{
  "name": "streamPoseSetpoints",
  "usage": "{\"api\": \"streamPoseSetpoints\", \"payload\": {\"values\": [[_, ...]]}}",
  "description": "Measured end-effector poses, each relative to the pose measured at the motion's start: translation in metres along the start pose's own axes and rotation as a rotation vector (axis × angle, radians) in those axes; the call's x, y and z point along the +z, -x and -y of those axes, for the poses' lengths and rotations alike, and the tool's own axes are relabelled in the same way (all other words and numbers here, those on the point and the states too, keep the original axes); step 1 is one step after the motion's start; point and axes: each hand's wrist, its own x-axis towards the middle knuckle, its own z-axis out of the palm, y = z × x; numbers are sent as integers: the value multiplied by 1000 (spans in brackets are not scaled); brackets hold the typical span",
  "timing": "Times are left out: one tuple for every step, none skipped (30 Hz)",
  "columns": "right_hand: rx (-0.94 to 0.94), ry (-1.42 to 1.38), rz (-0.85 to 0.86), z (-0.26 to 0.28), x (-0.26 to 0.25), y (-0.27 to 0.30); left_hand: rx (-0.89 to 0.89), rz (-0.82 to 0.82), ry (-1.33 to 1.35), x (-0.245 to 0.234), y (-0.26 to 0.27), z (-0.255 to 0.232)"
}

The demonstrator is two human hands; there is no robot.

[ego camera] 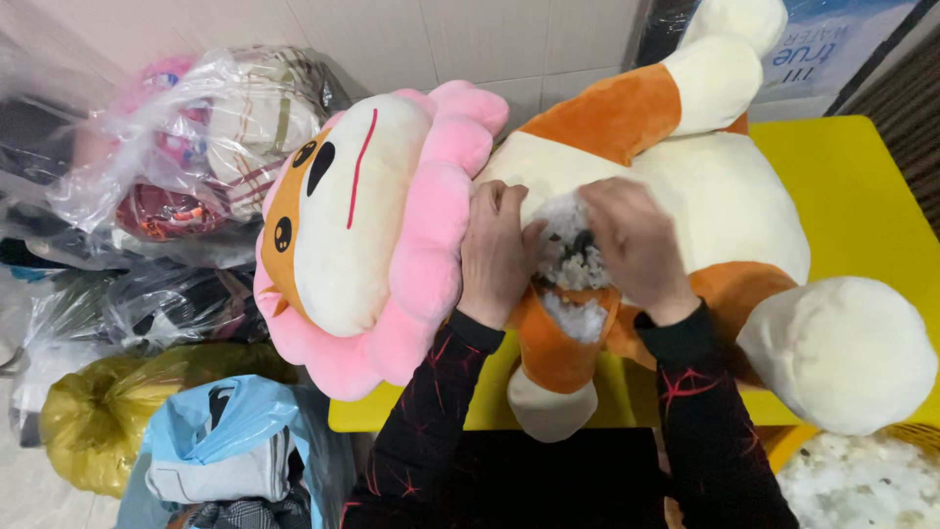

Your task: The person repeatedly scoops white stuffing from a yellow basket and packs it into the open cavity of a large plush toy on a yellow table. The hands press and distribute the stuffing inside the toy throughout the clip.

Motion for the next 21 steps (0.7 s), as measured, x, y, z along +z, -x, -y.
{"api": "streamPoseSetpoints", "payload": {"values": [[-103, -52, 133, 9, 6, 8, -46, 31, -60, 1, 4, 0], [-181, 61, 179, 14, 12, 15, -45, 49, -139, 3, 5, 1], [-258, 173, 225, 16, 18, 20, -43, 67, -217, 4, 4, 2], [-333, 285, 272, 15, 25, 25, -41, 88, -296, 5, 3, 3], [-354, 370, 302, 11, 31, 28, -26, 91, -285, 6, 3, 5], [-376, 457, 327, 3, 38, 28, -7, 92, -275, 5, 1, 9], [-398, 544, 352, -7, 44, 29, 12, 92, -264, 4, 0, 12], [-361, 559, 372, -20, 50, 30, -1, 93, -257, 3, -1, 15], [-323, 574, 391, -33, 58, 29, -14, 94, -249, 2, -2, 17], [-286, 589, 412, -47, 65, 29, -29, 94, -241, 0, -2, 20], [-244, 721, 441, -62, 72, 27, 0, 88, -227, -1, -1, 22], [-207, 852, 465, -78, 78, 22, 27, 75, -216, -3, -3, 24], [-169, 983, 488, -95, 81, 16, 55, 61, -205, -5, -5, 26], [-60, 942, 545, -113, 79, 10, 41, 76, -216, -8, -5, 28], [50, 899, 602, -126, 79, 4, 27, 91, -226, -10, -6, 29], [121, 846, 585, -134, 85, -4, 16, 104, -237, -12, -7, 30], [191, 792, 568, -137, 88, -10, 41, 94, -235, -14, -8, 29], [255, 742, 547, -137, 87, -18, 65, 78, -230, -15, -10, 27], [252, 750, 584, -132, 83, -23, 90, 62, -226, -16, -12, 23], [257, 753, 625, -120, 82, -22, 76, 77, -215, -18, -10, 21], [262, 756, 666, -105, 79, -21, 62, 93, -203, -21, -8, 19]]}}
